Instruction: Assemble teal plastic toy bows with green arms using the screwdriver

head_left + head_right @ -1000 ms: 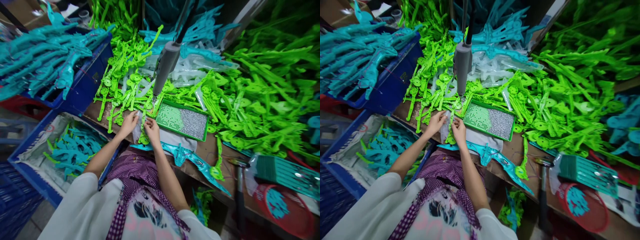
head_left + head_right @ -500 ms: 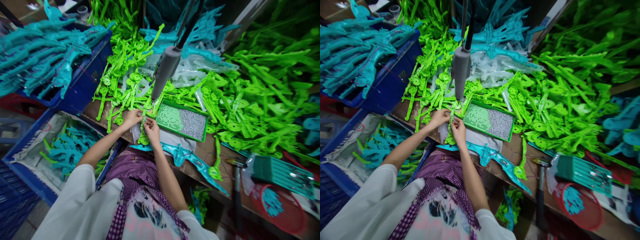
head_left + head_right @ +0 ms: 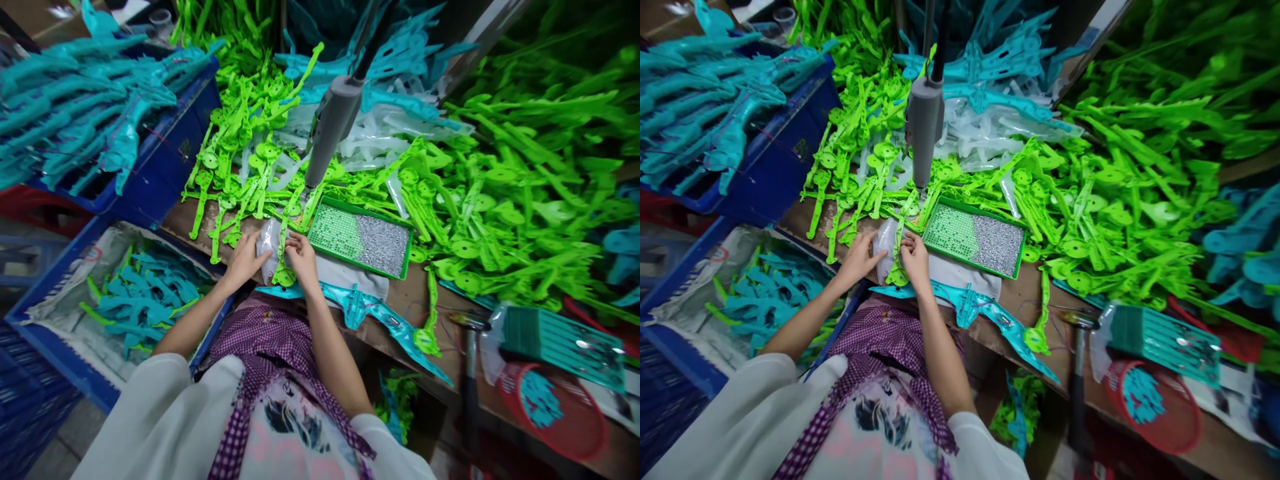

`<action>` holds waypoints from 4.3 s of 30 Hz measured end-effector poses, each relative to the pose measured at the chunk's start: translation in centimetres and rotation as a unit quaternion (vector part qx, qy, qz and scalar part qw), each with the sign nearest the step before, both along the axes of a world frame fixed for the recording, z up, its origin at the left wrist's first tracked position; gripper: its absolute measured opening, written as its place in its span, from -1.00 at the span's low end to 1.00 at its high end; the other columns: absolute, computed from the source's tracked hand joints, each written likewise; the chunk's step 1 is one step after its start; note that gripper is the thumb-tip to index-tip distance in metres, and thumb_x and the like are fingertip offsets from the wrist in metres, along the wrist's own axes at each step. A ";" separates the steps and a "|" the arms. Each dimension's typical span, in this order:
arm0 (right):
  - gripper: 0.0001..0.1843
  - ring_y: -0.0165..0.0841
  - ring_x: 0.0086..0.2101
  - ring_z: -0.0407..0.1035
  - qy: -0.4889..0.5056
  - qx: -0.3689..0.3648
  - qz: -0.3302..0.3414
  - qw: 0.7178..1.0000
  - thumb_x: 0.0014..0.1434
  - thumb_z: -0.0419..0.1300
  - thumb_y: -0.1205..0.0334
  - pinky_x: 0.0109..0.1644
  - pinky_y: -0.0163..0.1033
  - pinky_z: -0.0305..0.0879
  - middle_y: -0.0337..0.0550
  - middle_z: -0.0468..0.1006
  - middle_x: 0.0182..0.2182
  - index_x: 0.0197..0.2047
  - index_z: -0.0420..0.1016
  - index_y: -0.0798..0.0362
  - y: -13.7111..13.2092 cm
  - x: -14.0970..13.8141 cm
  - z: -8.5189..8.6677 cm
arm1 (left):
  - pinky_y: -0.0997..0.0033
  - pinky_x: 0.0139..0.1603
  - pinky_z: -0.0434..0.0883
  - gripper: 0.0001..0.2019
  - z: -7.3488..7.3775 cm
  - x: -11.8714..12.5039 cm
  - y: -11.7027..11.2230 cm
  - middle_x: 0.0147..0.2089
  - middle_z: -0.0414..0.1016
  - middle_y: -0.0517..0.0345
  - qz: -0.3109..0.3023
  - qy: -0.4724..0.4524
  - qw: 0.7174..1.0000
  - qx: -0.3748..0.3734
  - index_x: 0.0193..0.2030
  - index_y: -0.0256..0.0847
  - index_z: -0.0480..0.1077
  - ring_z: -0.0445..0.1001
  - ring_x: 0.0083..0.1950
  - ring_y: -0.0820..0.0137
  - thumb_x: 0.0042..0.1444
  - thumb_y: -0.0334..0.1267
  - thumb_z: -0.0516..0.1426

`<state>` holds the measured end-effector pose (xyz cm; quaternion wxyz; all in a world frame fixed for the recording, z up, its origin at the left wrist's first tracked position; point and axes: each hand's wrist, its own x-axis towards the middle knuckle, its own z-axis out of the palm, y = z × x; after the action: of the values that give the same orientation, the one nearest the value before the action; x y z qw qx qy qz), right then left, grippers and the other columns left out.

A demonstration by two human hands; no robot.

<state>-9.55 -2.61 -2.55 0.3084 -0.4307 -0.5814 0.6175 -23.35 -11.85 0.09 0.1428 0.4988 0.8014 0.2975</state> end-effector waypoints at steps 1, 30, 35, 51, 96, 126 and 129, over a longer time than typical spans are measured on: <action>-0.57 -0.31 -0.28 0.44 -0.021 0.027 0.011 0.999 0.03 0.07 0.27 -0.12 -0.13 0.39 -0.03 0.56 -0.21 0.01 0.38 0.12 -0.1 0.2 0.4 | 0.08 0.14 0.37 -0.42 0.0 0.3 -0.6 0.10 0.40 -0.19 -0.006 0.014 1.000 -0.017 0.24 -0.32 0.26 0.40 0.13 0.07 0.10 -0.15 0.22; -0.58 -0.23 0.14 0.34 -0.292 0.536 0.162 0.776 0.34 0.03 0.21 0.23 -0.08 0.03 -0.02 0.52 0.10 0.23 0.32 0.09 -6.6 11.4 -0.1 | 0.40 -0.26 0.48 -0.33 2.1 -1.4 3.7 -0.24 0.55 0.06 0.030 -0.471 0.877 0.087 -0.03 -0.32 0.44 0.50 -0.27 0.39 -0.32 -0.06 0.42; -0.55 -0.25 0.15 0.34 -0.289 0.525 0.161 0.784 0.34 0.03 0.20 0.24 -0.08 0.03 -0.04 0.52 0.11 0.26 0.29 0.04 -6.5 11.5 -0.7 | 0.44 -0.30 0.47 -0.31 2.1 -1.9 3.9 -0.24 0.54 0.08 0.015 -0.494 0.867 0.058 0.02 -0.32 0.41 0.50 -0.30 0.42 -0.29 -0.09 0.42; -0.57 -0.25 0.14 0.34 -0.288 0.530 0.147 0.784 0.34 0.03 0.19 0.25 -0.07 0.04 -0.02 0.52 0.10 0.24 0.34 0.06 -6.6 11.4 -0.9 | 0.45 -0.35 0.41 -0.47 -0.5 -1.4 3.8 -0.36 0.49 0.14 0.020 -0.446 0.895 0.003 -0.06 -0.39 0.42 0.44 -0.40 0.46 -0.21 -0.24 0.38; -0.62 -0.24 0.11 0.35 -0.275 0.528 0.149 0.790 0.32 0.06 0.19 0.19 -0.11 0.04 -0.05 0.55 0.06 0.15 0.39 0.11 -6.3 11.3 -0.2 | 0.45 -0.25 0.32 -0.28 4.3 -0.9 7.1 -0.28 0.55 0.08 -0.209 0.068 0.945 -0.243 0.41 -0.26 0.09 0.51 -0.22 0.26 0.09 -0.24 0.13; -0.50 -0.21 -0.10 0.47 -0.071 0.486 0.020 0.871 0.20 0.16 0.40 -0.07 -0.06 0.46 0.01 0.53 -0.10 0.20 0.33 -0.02 -6.4 6.7 3.9 | 0.10 0.15 0.30 -0.78 -2.8 -12.2 -3.8 -0.05 0.47 -0.03 0.326 0.067 0.940 0.071 -0.16 -0.16 0.56 0.42 0.07 0.10 0.07 -0.17 0.20; -0.52 -0.24 -0.13 0.48 -0.059 0.480 0.030 0.875 0.19 0.17 0.41 -0.08 -0.08 0.46 -0.02 0.54 -0.13 0.17 0.35 -0.02 -5.6 5.9 4.8 | 0.11 0.15 0.30 -0.80 -3.2 -11.9 -3.9 -0.06 0.48 0.00 0.336 0.059 0.936 0.086 -0.19 -0.14 0.57 0.43 0.06 0.12 0.05 -0.18 0.22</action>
<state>-3.62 -8.17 2.25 0.4233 -0.2477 -0.8362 0.2453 -35.29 -15.71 -3.13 -0.0560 0.2277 0.9006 0.3660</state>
